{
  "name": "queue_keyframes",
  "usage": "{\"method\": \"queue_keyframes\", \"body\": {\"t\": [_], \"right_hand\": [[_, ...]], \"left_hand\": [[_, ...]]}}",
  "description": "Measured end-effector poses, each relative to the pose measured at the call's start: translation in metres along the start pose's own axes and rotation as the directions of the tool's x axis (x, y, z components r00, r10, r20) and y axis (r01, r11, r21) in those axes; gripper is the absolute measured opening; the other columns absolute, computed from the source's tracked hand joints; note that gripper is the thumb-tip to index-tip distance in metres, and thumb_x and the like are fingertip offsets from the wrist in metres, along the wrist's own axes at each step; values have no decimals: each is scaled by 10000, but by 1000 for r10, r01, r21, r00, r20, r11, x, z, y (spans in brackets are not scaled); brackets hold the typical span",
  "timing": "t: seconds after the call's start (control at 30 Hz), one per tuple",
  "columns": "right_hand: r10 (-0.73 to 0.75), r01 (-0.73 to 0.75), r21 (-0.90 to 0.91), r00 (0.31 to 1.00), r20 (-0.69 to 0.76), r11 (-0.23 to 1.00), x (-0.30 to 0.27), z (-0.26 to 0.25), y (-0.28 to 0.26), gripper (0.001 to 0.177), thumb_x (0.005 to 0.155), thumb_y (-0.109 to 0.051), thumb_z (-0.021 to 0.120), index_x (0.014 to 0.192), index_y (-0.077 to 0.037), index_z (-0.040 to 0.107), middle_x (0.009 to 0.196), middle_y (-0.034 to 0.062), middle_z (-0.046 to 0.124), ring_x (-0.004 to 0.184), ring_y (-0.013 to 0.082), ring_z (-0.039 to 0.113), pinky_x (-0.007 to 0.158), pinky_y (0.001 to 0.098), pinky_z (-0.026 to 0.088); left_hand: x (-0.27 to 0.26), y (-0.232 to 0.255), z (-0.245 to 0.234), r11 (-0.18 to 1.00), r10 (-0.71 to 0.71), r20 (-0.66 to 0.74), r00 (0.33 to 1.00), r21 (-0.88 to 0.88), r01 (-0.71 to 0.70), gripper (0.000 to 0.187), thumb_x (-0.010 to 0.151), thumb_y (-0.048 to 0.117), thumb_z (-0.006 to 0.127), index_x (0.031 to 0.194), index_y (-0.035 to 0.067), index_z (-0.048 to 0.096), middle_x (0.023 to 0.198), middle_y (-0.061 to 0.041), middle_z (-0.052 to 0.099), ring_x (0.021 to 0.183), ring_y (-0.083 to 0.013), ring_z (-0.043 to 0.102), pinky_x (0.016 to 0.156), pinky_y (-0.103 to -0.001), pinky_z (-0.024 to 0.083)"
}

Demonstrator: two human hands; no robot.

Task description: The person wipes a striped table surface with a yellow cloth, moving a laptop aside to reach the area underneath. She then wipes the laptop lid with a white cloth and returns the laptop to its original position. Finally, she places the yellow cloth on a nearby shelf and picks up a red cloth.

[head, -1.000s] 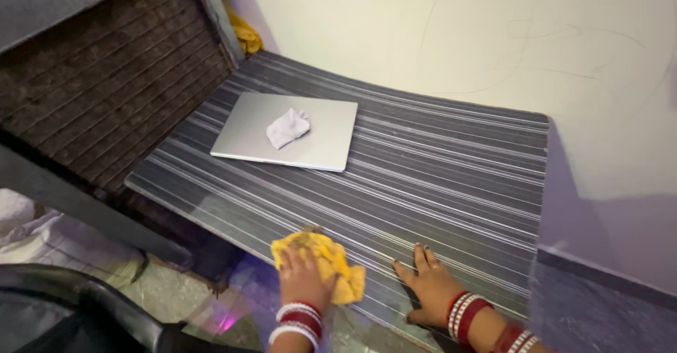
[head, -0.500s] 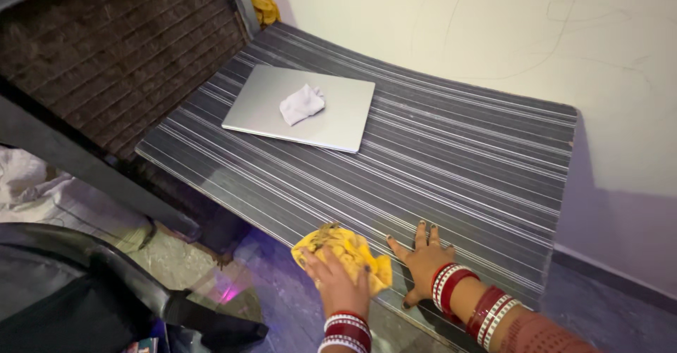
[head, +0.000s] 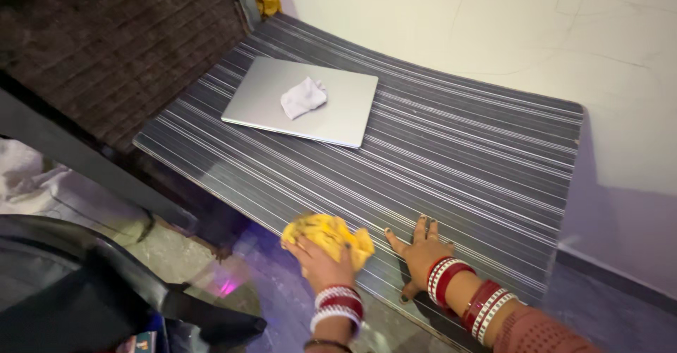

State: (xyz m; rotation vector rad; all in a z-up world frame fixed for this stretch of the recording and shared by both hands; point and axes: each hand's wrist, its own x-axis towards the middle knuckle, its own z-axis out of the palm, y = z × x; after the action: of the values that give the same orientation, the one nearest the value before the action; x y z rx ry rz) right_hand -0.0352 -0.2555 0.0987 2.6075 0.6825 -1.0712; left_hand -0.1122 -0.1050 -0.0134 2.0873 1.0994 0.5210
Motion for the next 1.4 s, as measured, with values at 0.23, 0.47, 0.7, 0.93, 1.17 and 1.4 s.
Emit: {"method": "queue_keyframes", "body": {"t": [0.23, 0.47, 0.7, 0.93, 1.17, 1.4], "right_hand": [[-20, 20, -24, 1000, 6, 1000, 2, -10, -7, 1442, 608, -540, 974, 1632, -439, -36, 1642, 388, -72, 1530, 565, 37, 1112, 661, 395], [-14, 14, -3, 1000, 17, 1000, 0, -16, -9, 1447, 602, -526, 977, 1630, -457, -40, 1637, 394, -95, 1533, 557, 14, 1108, 666, 398], [9, -13, 54, 996, 85, 998, 4, -25, -12, 1492, 584, -474, 1002, 1620, -491, -71, 1634, 380, -165, 1546, 533, -47, 1115, 684, 375], [44, -51, 54, 991, 123, 997, 25, -36, -17, 1490, 584, -450, 1002, 1615, -520, -70, 1636, 376, -196, 1546, 532, -29, 1127, 689, 357], [-139, 139, -10, 981, -133, 990, 81, -25, -39, 1414, 607, -502, 980, 1586, -168, 17, 1660, 340, -96, 1534, 531, 74, 1162, 609, 355], [-234, 235, -29, 972, 7, 972, 86, -79, -100, 1369, 650, -445, 956, 1650, -364, 26, 1709, 146, -119, 1554, 478, 23, 1169, 685, 276]], "left_hand": [[-12, -11, 11, 999, -35, 35, 999, -37, 37, 1089, 750, 240, 839, 1531, -98, 159, 1631, -340, 9, 1322, -531, 461, 1093, -468, 436], [103, -45, 18, 954, -276, 13, 961, 128, 272, 1145, 787, 326, 849, 1589, -22, 111, 1667, -279, 63, 1286, -532, 512, 1082, -490, 472], [190, -77, 0, 941, -274, 32, 961, 217, 261, 1181, 766, 347, 859, 1595, 1, 93, 1668, -282, 45, 1258, -522, 552, 1054, -485, 501], [198, -76, -17, 971, -163, 19, 986, 180, 157, 1137, 800, 330, 844, 1594, -55, 127, 1664, -326, 50, 1272, -548, 526, 1076, -496, 480], [140, -79, -10, 997, 32, 22, 999, 66, -33, 1085, 752, 252, 821, 1549, -87, 167, 1635, -371, 69, 1285, -560, 502, 1070, -514, 467], [211, -88, -27, 987, -93, 32, 995, 133, 88, 1125, 774, 297, 828, 1566, -69, 118, 1645, -344, 80, 1249, -569, 514, 1061, -514, 469]]}}
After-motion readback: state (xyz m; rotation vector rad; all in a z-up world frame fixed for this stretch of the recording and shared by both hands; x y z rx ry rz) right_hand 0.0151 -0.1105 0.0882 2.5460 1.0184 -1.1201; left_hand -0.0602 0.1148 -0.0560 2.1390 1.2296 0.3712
